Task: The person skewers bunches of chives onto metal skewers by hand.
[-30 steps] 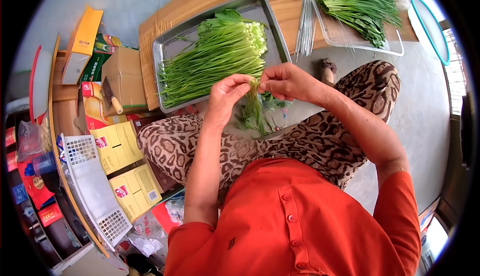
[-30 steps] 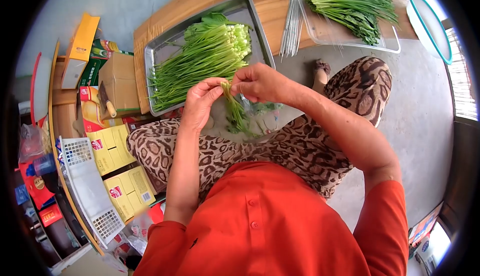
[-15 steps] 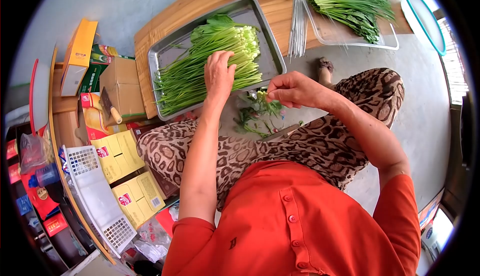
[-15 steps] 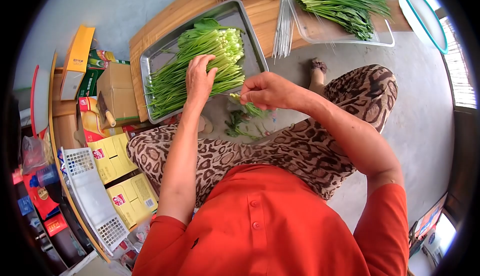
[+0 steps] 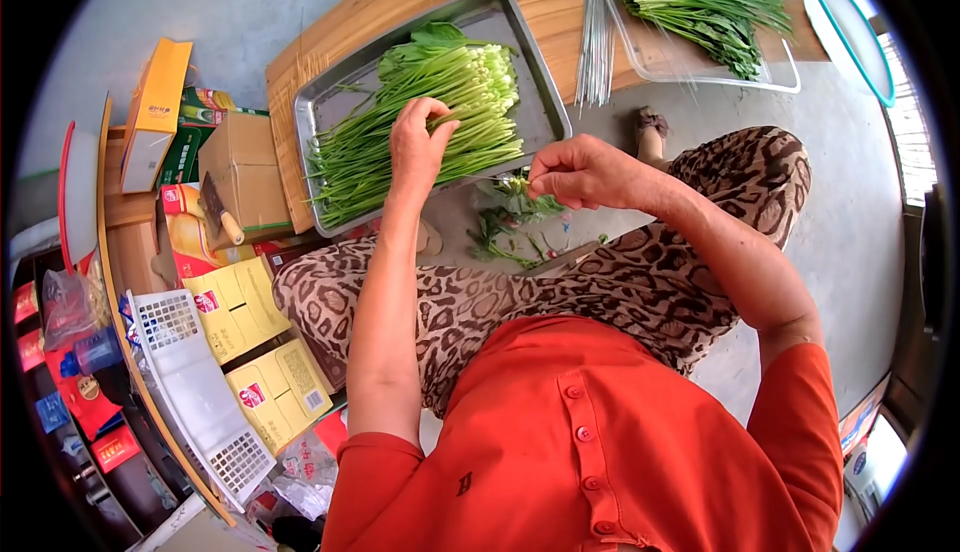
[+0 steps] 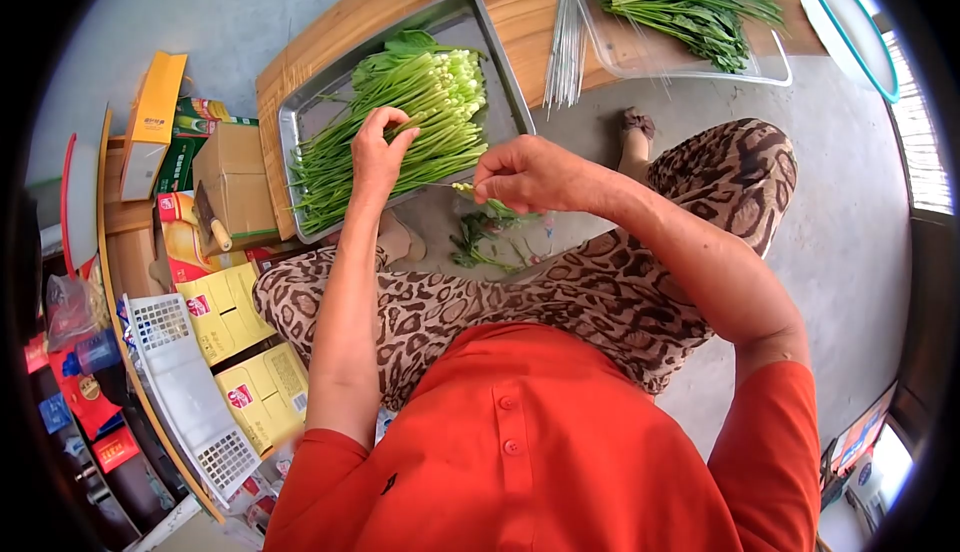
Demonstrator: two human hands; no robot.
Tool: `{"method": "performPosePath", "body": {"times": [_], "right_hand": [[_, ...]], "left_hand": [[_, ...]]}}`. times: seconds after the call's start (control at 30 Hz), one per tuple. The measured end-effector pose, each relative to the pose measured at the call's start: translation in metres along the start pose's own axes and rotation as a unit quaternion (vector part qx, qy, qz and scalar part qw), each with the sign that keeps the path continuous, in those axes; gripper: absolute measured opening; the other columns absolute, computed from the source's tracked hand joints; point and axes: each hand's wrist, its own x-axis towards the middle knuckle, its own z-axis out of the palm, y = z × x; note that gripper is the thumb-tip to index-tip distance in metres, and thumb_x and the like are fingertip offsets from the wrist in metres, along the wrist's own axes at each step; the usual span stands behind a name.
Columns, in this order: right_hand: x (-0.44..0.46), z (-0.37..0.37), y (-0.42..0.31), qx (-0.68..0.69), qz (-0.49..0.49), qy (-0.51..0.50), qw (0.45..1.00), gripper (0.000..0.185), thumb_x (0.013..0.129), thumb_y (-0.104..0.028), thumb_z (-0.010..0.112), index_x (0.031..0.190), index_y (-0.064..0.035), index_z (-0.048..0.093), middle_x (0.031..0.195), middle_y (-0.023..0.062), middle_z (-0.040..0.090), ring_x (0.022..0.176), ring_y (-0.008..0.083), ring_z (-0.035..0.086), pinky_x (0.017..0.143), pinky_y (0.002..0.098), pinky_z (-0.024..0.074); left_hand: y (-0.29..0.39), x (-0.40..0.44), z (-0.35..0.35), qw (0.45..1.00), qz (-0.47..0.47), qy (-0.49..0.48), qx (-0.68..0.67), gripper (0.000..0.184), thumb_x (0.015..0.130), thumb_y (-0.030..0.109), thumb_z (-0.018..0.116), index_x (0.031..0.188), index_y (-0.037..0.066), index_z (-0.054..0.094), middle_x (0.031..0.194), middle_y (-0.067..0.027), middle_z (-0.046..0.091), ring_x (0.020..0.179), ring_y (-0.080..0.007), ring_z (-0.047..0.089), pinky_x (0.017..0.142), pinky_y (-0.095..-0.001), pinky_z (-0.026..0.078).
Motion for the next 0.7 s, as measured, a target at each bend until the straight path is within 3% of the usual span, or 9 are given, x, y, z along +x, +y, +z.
{"method": "performPosePath", "body": {"times": [0.07, 0.33, 0.43, 0.47, 0.57, 0.7], "right_hand": [[0.001, 0.001, 0.001, -0.001, -0.001, 0.002, 1.000, 0.017, 0.092, -0.018, 0.053, 0.091, -0.0041, 0.063, 0.059, -0.0016, 0.050, 0.052, 0.0067, 0.045, 0.045, 0.0242, 0.0379], [0.009, 0.000, 0.001, 0.010, 0.003, -0.004, 1.000, 0.016, 0.092, -0.017, 0.054, 0.091, -0.0039, 0.064, 0.058, -0.0021, 0.049, 0.051, 0.0064, 0.044, 0.046, 0.0238, 0.0361], [0.009, -0.001, 0.000, 0.011, 0.002, 0.000, 1.000, 0.016, 0.092, -0.017, 0.054, 0.091, -0.0039, 0.064, 0.058, -0.0023, 0.048, 0.051, 0.0063, 0.044, 0.046, 0.0236, 0.0357], [0.009, -0.001, -0.001, 0.018, -0.001, 0.005, 1.000, 0.016, 0.092, -0.017, 0.054, 0.091, -0.0040, 0.063, 0.058, -0.0024, 0.048, 0.052, 0.0063, 0.044, 0.046, 0.0236, 0.0355], [0.009, -0.001, -0.002, 0.028, -0.009, 0.007, 1.000, 0.016, 0.092, -0.017, 0.054, 0.091, -0.0040, 0.063, 0.059, -0.0025, 0.049, 0.052, 0.0063, 0.044, 0.046, 0.0235, 0.0353], [0.011, 0.000, -0.002, 0.035, -0.011, 0.003, 0.999, 0.015, 0.092, -0.017, 0.055, 0.091, -0.0042, 0.063, 0.059, -0.0026, 0.048, 0.052, 0.0063, 0.043, 0.046, 0.0235, 0.0350]], "left_hand": [[0.003, 0.002, -0.007, 0.999, -0.030, -0.017, 0.020, 0.023, 0.073, 0.008, 0.072, 0.094, 0.004, 0.061, 0.086, -0.0083, 0.061, 0.083, -0.0234, 0.061, 0.074, -0.0324, 0.047], [-0.012, 0.007, -0.016, 1.000, 0.011, 0.014, -0.003, 0.014, 0.086, 0.007, 0.060, 0.099, 0.003, 0.060, 0.088, -0.0072, 0.065, 0.084, -0.0174, 0.063, 0.076, -0.0281, 0.048], [-0.007, 0.012, -0.035, 0.993, -0.066, 0.071, -0.063, 0.014, 0.095, 0.012, 0.050, 0.101, 0.005, 0.060, 0.087, -0.0042, 0.067, 0.082, -0.0106, 0.062, 0.076, -0.0254, 0.048], [-0.001, 0.015, -0.047, 0.989, -0.064, 0.111, -0.067, 0.013, 0.094, 0.011, 0.050, 0.098, 0.007, 0.062, 0.087, -0.0050, 0.068, 0.080, -0.0150, 0.065, 0.071, -0.0285, 0.051], [0.002, 0.027, -0.098, 0.979, -0.057, 0.185, -0.060, 0.014, 0.094, 0.009, 0.049, 0.102, 0.006, 0.061, 0.083, -0.0037, 0.065, 0.081, -0.0111, 0.061, 0.075, -0.0253, 0.049], [0.035, 0.038, -0.174, 0.943, 0.053, 0.328, -0.007, 0.017, 0.095, 0.009, 0.049, 0.107, 0.006, 0.061, 0.088, -0.0049, 0.065, 0.080, -0.0118, 0.060, 0.074, -0.0256, 0.049]]}}
